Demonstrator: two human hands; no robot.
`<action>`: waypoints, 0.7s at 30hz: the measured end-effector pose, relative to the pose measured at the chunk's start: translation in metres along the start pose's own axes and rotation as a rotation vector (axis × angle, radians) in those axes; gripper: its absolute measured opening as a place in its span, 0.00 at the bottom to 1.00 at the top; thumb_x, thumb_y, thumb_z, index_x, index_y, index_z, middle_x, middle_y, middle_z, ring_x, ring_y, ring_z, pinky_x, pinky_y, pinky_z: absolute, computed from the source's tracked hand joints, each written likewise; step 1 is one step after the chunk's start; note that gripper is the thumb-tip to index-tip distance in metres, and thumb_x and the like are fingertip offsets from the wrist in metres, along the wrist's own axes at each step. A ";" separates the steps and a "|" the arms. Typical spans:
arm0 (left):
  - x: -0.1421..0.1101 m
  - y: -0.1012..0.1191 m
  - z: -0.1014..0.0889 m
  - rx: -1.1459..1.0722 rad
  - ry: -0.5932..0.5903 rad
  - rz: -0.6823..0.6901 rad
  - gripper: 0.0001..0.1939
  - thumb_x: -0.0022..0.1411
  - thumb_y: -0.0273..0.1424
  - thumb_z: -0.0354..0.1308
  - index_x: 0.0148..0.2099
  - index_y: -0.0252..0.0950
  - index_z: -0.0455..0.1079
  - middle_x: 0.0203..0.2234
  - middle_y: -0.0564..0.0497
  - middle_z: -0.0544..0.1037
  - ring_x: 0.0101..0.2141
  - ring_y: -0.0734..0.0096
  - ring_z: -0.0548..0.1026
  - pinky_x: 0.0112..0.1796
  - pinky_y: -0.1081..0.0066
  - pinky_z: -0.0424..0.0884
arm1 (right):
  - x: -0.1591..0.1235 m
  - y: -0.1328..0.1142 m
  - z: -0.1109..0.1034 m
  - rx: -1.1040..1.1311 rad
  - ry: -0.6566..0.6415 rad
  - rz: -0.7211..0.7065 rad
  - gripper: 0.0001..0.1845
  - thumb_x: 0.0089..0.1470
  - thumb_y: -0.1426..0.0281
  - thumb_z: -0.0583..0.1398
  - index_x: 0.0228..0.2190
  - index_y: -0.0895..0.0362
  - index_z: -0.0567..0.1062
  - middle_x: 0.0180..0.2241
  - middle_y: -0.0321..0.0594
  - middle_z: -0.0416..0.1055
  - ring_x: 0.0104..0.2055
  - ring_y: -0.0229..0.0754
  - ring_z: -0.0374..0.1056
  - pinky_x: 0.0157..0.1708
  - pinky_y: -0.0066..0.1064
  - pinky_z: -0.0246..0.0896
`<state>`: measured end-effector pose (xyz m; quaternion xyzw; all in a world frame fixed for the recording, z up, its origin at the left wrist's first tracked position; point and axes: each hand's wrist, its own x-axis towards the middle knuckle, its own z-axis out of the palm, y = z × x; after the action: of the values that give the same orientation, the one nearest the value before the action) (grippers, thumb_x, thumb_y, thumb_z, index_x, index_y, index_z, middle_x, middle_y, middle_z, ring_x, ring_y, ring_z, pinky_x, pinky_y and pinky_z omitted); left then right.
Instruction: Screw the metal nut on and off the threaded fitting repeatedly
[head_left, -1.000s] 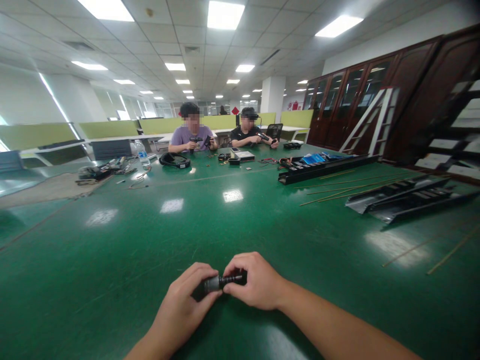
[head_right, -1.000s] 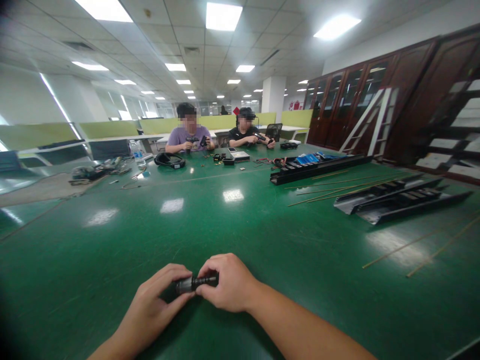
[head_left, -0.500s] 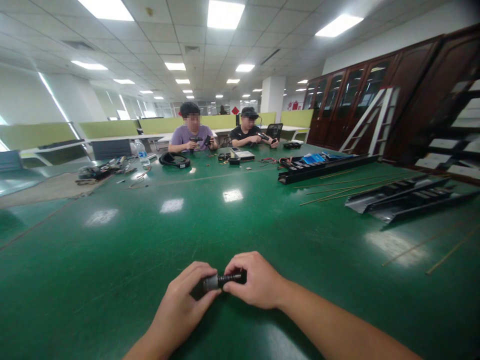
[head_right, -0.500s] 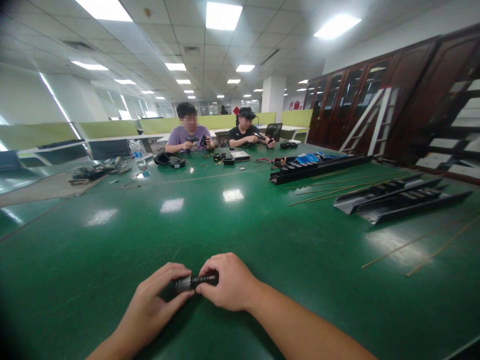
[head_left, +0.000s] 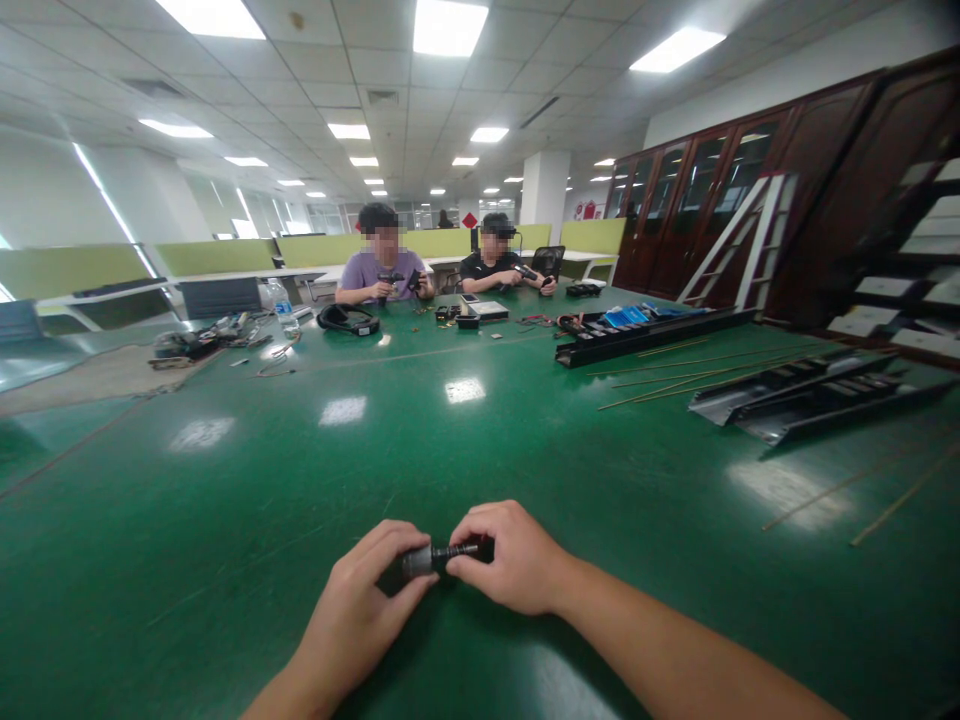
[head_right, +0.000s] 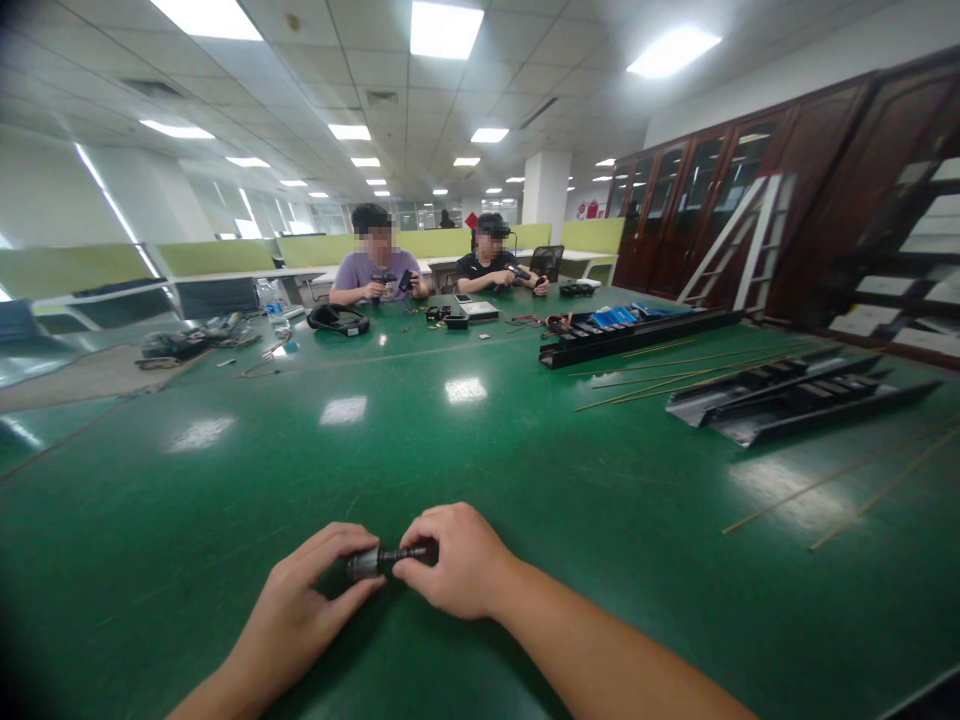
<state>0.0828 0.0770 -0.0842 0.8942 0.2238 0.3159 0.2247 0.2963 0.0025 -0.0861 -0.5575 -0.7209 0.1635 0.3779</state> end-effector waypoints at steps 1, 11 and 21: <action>0.000 0.000 0.000 0.001 0.003 0.005 0.12 0.62 0.28 0.61 0.48 0.43 0.69 0.41 0.51 0.74 0.43 0.68 0.74 0.44 0.71 0.72 | 0.000 0.000 0.000 -0.001 0.002 0.003 0.06 0.51 0.67 0.65 0.31 0.56 0.79 0.28 0.35 0.74 0.31 0.36 0.68 0.32 0.26 0.57; 0.001 -0.002 -0.003 0.003 0.004 -0.013 0.11 0.63 0.30 0.60 0.48 0.42 0.70 0.41 0.50 0.74 0.43 0.66 0.75 0.44 0.69 0.72 | 0.001 -0.004 -0.003 0.011 0.005 0.029 0.05 0.51 0.68 0.64 0.30 0.56 0.79 0.27 0.36 0.74 0.30 0.37 0.68 0.32 0.27 0.57; 0.001 -0.005 -0.006 0.022 0.017 -0.032 0.11 0.62 0.29 0.61 0.48 0.43 0.70 0.42 0.51 0.74 0.43 0.67 0.75 0.44 0.69 0.72 | 0.001 -0.004 -0.005 -0.021 0.007 0.071 0.05 0.52 0.67 0.64 0.30 0.56 0.79 0.28 0.36 0.74 0.30 0.38 0.68 0.33 0.28 0.58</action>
<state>0.0782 0.0830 -0.0820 0.8903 0.2432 0.3173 0.2180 0.2971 0.0017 -0.0799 -0.5872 -0.7008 0.1675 0.3687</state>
